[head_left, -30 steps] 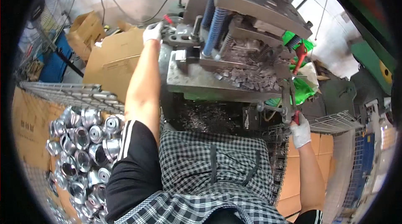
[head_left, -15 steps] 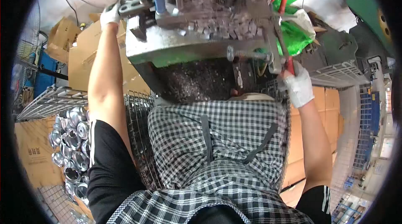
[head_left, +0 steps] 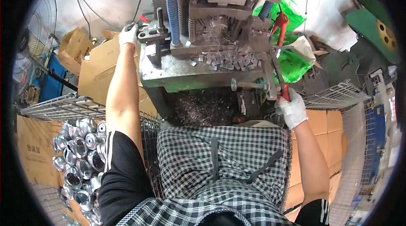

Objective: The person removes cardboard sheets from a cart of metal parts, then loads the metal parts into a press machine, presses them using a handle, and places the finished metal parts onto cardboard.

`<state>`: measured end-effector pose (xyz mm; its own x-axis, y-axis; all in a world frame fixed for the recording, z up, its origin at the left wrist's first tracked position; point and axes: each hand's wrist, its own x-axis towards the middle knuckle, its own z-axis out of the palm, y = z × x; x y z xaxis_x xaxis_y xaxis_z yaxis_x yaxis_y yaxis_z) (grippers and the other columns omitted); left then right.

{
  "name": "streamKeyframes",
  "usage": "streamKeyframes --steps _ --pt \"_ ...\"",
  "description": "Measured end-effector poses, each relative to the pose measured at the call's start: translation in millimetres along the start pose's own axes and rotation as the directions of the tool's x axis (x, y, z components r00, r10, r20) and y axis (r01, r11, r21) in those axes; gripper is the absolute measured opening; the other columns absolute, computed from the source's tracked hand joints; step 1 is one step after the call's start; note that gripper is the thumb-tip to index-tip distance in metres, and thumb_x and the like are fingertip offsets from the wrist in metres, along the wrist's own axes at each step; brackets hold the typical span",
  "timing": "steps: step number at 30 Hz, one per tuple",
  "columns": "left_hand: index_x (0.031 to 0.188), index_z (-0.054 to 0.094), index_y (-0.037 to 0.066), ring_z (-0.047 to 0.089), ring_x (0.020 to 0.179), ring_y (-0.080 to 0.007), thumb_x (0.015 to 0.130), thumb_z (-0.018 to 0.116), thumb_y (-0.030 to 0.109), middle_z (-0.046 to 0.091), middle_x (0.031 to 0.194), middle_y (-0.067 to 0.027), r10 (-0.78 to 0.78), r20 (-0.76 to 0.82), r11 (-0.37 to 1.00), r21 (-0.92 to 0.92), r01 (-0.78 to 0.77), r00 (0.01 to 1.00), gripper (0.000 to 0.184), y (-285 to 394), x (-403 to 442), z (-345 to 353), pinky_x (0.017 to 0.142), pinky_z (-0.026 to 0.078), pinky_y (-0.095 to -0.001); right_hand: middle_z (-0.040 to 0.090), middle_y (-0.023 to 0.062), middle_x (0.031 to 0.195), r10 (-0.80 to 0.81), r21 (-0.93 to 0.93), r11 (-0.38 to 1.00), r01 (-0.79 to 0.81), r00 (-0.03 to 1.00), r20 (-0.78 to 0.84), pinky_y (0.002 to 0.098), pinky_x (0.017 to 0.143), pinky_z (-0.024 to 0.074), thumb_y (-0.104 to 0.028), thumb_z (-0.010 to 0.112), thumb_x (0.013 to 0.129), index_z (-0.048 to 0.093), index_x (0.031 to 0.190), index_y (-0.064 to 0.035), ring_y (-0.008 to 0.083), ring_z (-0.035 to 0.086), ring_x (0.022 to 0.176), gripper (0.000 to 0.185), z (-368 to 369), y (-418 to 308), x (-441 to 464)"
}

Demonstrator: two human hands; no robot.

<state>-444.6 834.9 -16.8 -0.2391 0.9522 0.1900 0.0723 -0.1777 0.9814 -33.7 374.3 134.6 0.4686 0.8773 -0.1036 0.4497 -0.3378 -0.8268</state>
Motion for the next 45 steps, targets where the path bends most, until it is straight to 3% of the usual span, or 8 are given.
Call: streamKeyframes --steps 8,11,13,18,26,29,37,45 --pt "0.111 0.066 0.001 0.062 0.089 -0.0137 0.086 0.069 0.014 0.069 0.102 -0.0078 -0.009 0.052 0.999 -0.041 0.011 0.999 0.028 6 -8 3 0.081 0.049 -0.0268 0.056 0.0025 0.076 0.04 0.197 0.979 -0.05 0.998 0.054 0.0228 0.051 0.0411 -0.014 0.061 0.087 0.056 0.114 0.0003 0.0082 0.05 0.058 0.031 -3 5 0" --pt "0.111 0.065 0.0 0.062 0.088 -0.0141 0.087 0.068 0.013 0.069 0.101 -0.008 0.008 0.087 1.0 -0.008 -0.008 0.996 0.028 -12 2 -3 0.079 0.05 -0.027 0.056 0.0037 0.078 -0.026 0.016 1.0 0.026 1.0 0.009 0.0242 0.052 0.0428 -0.016 0.062 0.086 0.055 0.11 0.0001 0.0099 0.051 0.06 0.03 -3 21 11" --pt "0.111 0.065 0.0 0.062 0.087 -0.0141 0.086 0.068 0.013 0.069 0.1 -0.0084 -0.033 0.08 0.998 -0.045 0.036 0.996 0.028 -7 -2 2 0.079 0.05 -0.0269 0.057 0.0034 0.08 0.098 0.125 0.987 -0.099 0.995 0.009 0.0252 0.053 0.0436 -0.016 0.061 0.086 0.056 0.107 -0.0004 0.0109 0.052 0.062 0.026 -3 5 4" --pt "0.112 0.064 -0.001 0.063 0.087 -0.0142 0.086 0.069 0.013 0.069 0.101 -0.0097 0.025 0.076 0.996 0.079 -0.031 0.997 0.03 -9 1 0 0.078 0.05 -0.0264 0.056 0.0031 0.076 -0.013 0.034 0.999 0.012 1.0 0.019 0.0248 0.052 0.0434 -0.015 0.061 0.086 0.056 0.107 0.0 0.0102 0.052 0.06 0.026 -7 9 6" --pt "0.112 0.065 0.0 0.063 0.089 -0.0136 0.088 0.066 0.014 0.069 0.103 -0.0087 0.049 -0.044 0.997 -0.059 -0.052 0.998 0.027 28 -15 -1 0.08 0.05 -0.0259 0.056 0.003 0.074 0.027 0.173 0.984 -0.036 0.998 0.05 0.0241 0.05 0.0419 -0.011 0.062 0.085 0.056 0.108 0.0005 0.0096 0.051 0.057 0.027 -6 7 6" --pt "0.116 0.06 0.004 0.064 0.084 -0.0149 0.091 0.063 0.014 0.066 0.098 -0.0063 0.075 -0.118 0.986 -0.139 -0.092 0.99 0.027 46 -25 -13 0.073 0.054 -0.0292 0.055 0.0026 0.072 -0.018 0.054 0.998 0.016 0.999 0.033 0.0244 0.05 0.0414 -0.013 0.062 0.085 0.056 0.108 0.0001 0.0098 0.051 0.056 0.027 -8 6 8" --pt "0.118 0.056 -0.001 0.066 0.082 -0.0186 0.093 0.06 0.011 0.064 0.099 -0.0113 0.074 -0.221 0.911 -0.382 -0.156 0.972 0.028 115 -116 -28 0.071 0.057 -0.0316 0.059 0.0042 0.076 0.061 0.13 0.989 -0.069 0.996 0.064 0.0258 0.053 0.044 -0.014 0.061 0.084 0.057 0.106 0.0016 0.0117 0.054 0.059 0.027 -6 9 7" --pt "0.119 0.057 -0.001 0.066 0.082 -0.0192 0.093 0.062 0.015 0.066 0.096 -0.012 0.094 -0.159 0.885 -0.438 -0.156 0.983 0.031 190 -251 -5 0.075 0.056 -0.0309 0.064 0.0098 0.084 -0.109 0.017 0.994 0.109 0.994 0.005 0.029 0.062 0.0482 -0.017 0.063 0.081 0.059 0.11 0.0019 0.015 0.059 0.069 0.034 -7 25 15"
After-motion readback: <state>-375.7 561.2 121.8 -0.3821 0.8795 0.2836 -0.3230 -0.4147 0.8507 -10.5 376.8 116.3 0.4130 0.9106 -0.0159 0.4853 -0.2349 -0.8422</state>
